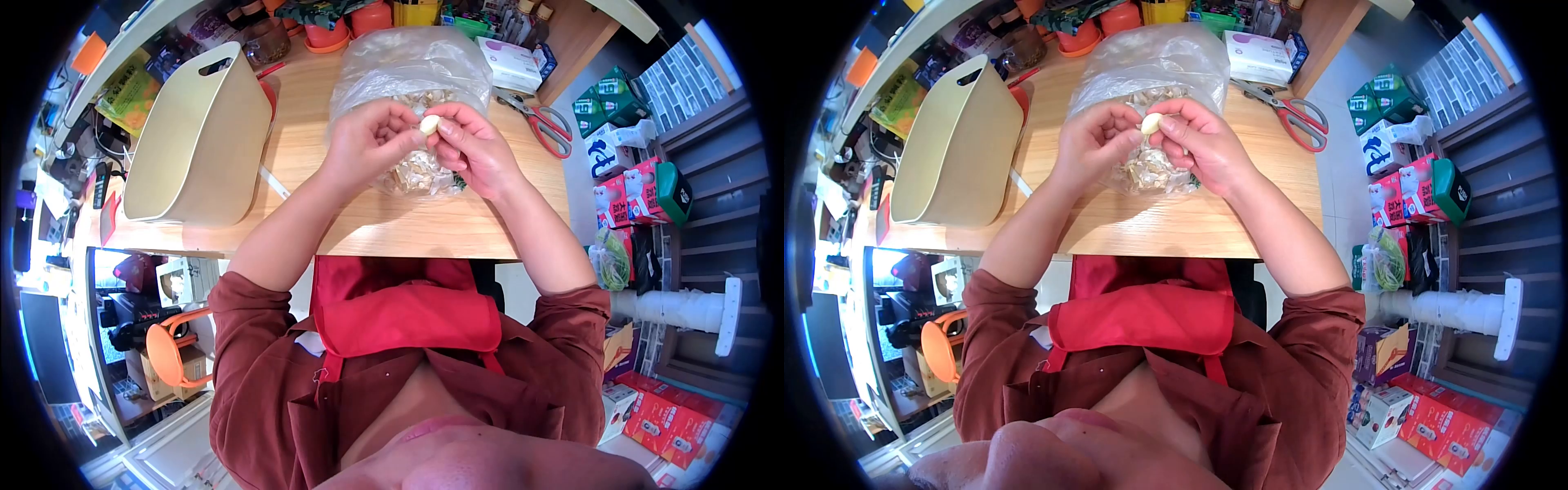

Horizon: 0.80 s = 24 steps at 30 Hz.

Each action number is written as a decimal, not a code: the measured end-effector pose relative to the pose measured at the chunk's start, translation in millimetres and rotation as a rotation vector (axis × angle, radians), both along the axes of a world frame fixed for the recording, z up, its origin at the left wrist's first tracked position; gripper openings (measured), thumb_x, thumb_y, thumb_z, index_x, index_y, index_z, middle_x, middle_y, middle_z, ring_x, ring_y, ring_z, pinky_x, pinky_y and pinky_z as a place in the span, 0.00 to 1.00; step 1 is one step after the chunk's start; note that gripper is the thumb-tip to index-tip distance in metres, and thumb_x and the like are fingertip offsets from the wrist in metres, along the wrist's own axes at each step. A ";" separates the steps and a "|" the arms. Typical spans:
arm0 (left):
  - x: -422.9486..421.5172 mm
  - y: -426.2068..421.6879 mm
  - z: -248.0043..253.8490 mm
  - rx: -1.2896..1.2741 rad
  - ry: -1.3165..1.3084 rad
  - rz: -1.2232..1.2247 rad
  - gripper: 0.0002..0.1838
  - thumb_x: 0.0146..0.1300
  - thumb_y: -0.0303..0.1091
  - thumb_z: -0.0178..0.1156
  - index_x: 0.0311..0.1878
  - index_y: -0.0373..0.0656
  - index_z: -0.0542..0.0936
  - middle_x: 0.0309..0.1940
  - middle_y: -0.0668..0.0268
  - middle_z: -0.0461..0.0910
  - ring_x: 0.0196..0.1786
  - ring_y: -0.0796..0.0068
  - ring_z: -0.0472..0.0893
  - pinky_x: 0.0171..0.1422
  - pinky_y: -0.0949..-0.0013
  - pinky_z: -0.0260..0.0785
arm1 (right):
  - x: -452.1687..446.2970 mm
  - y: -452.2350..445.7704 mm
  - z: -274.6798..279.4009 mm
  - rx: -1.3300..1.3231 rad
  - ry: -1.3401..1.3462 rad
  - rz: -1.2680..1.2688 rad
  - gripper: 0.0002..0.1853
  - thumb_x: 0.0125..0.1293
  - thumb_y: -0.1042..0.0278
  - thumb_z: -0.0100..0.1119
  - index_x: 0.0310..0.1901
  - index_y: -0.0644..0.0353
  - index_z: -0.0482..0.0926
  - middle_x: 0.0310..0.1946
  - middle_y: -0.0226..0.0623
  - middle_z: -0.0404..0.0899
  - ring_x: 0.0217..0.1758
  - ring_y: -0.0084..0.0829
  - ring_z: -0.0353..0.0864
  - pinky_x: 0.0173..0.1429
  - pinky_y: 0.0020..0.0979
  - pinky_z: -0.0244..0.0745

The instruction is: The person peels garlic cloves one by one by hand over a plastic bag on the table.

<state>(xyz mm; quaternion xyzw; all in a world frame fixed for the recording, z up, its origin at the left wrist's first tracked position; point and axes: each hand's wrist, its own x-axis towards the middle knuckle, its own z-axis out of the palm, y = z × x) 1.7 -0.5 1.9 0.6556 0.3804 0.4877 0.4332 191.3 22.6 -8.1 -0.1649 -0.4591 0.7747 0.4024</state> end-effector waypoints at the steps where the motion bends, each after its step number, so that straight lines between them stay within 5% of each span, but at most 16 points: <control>1: 0.6 0.5 -1.6 0.016 0.030 0.020 0.08 0.55 0.27 0.63 0.37 0.36 0.76 0.27 0.72 0.75 0.27 0.89 0.71 0.30 0.83 0.65 | -0.6 -0.5 0.5 -0.001 0.006 -0.021 0.11 0.66 0.68 0.49 0.48 0.61 0.71 0.32 0.31 0.73 0.24 0.15 0.61 0.25 0.15 0.55; 12: 1.8 5.0 -7.8 -0.015 -0.055 -0.007 0.08 0.56 0.23 0.60 0.40 0.36 0.74 0.30 0.70 0.76 0.30 0.86 0.75 0.33 0.83 0.68 | -0.3 -0.7 2.2 -0.003 -0.033 -0.013 0.11 0.62 0.71 0.55 0.45 0.61 0.72 0.30 0.26 0.70 0.24 0.14 0.60 0.25 0.16 0.53; 18: -0.7 1.3 4.8 -0.254 -0.163 -0.100 0.09 0.57 0.27 0.60 0.40 0.37 0.74 0.28 0.71 0.75 0.23 0.87 0.70 0.24 0.84 0.58 | -0.9 -1.3 4.2 0.024 -0.089 -0.043 0.12 0.58 0.72 0.58 0.45 0.60 0.72 0.31 0.25 0.72 0.24 0.13 0.60 0.25 0.16 0.53; 24: -1.3 0.0 7.0 -0.293 -0.213 -0.116 0.07 0.58 0.27 0.59 0.38 0.35 0.76 0.27 0.68 0.77 0.22 0.85 0.71 0.23 0.83 0.59 | -1.4 -0.4 1.5 0.049 -0.124 -0.066 0.13 0.57 0.72 0.60 0.44 0.58 0.73 0.30 0.24 0.73 0.24 0.12 0.62 0.25 0.15 0.54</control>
